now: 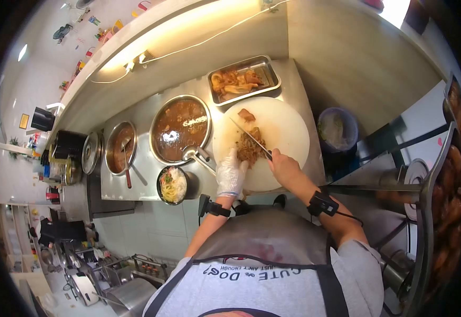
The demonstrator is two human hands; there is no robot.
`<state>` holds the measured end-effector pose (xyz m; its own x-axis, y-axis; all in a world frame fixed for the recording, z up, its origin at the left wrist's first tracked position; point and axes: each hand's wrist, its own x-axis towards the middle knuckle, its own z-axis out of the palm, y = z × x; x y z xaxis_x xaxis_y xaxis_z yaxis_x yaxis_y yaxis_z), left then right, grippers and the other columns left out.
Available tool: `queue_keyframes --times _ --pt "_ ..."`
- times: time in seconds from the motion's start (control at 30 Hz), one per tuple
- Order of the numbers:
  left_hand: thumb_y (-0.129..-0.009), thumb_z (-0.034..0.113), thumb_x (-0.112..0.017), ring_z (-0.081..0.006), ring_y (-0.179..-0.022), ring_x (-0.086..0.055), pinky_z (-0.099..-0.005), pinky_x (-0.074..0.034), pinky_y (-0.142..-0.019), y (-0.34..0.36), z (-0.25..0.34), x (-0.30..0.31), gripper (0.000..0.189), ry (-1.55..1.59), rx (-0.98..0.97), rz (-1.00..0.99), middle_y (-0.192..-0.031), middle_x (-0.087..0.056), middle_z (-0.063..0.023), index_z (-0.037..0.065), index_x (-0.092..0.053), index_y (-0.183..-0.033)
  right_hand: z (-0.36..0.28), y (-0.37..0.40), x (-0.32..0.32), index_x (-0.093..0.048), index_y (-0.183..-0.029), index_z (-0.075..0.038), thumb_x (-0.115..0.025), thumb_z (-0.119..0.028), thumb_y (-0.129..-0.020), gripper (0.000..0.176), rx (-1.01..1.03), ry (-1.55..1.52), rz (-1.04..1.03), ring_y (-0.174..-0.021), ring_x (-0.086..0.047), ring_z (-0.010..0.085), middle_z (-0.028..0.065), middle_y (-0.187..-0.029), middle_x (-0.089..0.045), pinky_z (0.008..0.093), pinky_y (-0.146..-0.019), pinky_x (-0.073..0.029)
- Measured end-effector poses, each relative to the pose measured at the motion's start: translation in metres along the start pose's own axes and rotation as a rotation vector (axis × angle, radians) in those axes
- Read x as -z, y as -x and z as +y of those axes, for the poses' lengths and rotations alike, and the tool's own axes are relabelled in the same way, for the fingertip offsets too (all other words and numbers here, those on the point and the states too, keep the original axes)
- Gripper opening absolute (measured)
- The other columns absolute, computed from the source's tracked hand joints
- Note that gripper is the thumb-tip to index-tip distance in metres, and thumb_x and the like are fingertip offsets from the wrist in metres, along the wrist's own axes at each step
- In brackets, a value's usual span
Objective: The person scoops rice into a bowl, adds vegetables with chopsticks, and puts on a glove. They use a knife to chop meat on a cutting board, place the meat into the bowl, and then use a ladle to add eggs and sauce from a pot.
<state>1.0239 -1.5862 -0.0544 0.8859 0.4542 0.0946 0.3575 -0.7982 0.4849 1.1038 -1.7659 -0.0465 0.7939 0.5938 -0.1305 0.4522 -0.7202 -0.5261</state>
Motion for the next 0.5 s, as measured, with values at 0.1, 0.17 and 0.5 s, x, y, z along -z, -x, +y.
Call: queue_keyframes --times 0.1,0.17,0.5 --pt "-0.077 0.018 -0.071 -0.0378 -0.085 -0.064 -0.046 -0.051 -0.077 0.005 -0.005 0.005 0.054 0.061 -0.049 0.049 -0.091 -0.065 -0.0236 0.002 -0.056 -0.127 -0.012 0.003 0.01 -0.047 -0.094 -0.001 -0.06 -0.025 -0.093 0.027 -0.001 -0.035 0.05 -0.067 -0.064 0.0424 0.0227 -0.07 -0.064 0.0494 -0.06 -0.052" --pt "-0.078 0.019 -0.071 -0.0367 -0.081 -0.065 -0.0435 -0.052 -0.074 0.007 -0.003 0.008 0.051 0.166 0.082 -0.073 -0.086 -0.065 -0.0236 0.001 -0.058 -0.124 -0.004 0.004 -0.003 -0.047 -0.094 -0.001 -0.059 -0.024 -0.093 0.027 0.012 -0.009 0.006 -0.067 -0.065 0.0415 0.022 -0.071 -0.064 0.0491 -0.061 -0.052" --pt "-0.083 0.018 -0.067 -0.0377 -0.078 -0.066 -0.0446 -0.05 -0.071 0.003 -0.007 0.032 0.041 0.254 0.054 -0.02 -0.08 -0.065 -0.0241 0.001 -0.061 -0.12 -0.003 0.002 -0.004 -0.048 -0.094 -0.001 -0.059 -0.024 -0.093 0.026 0.071 0.065 -0.049 -0.069 -0.066 0.0396 0.0203 -0.071 -0.065 0.0477 -0.061 -0.053"
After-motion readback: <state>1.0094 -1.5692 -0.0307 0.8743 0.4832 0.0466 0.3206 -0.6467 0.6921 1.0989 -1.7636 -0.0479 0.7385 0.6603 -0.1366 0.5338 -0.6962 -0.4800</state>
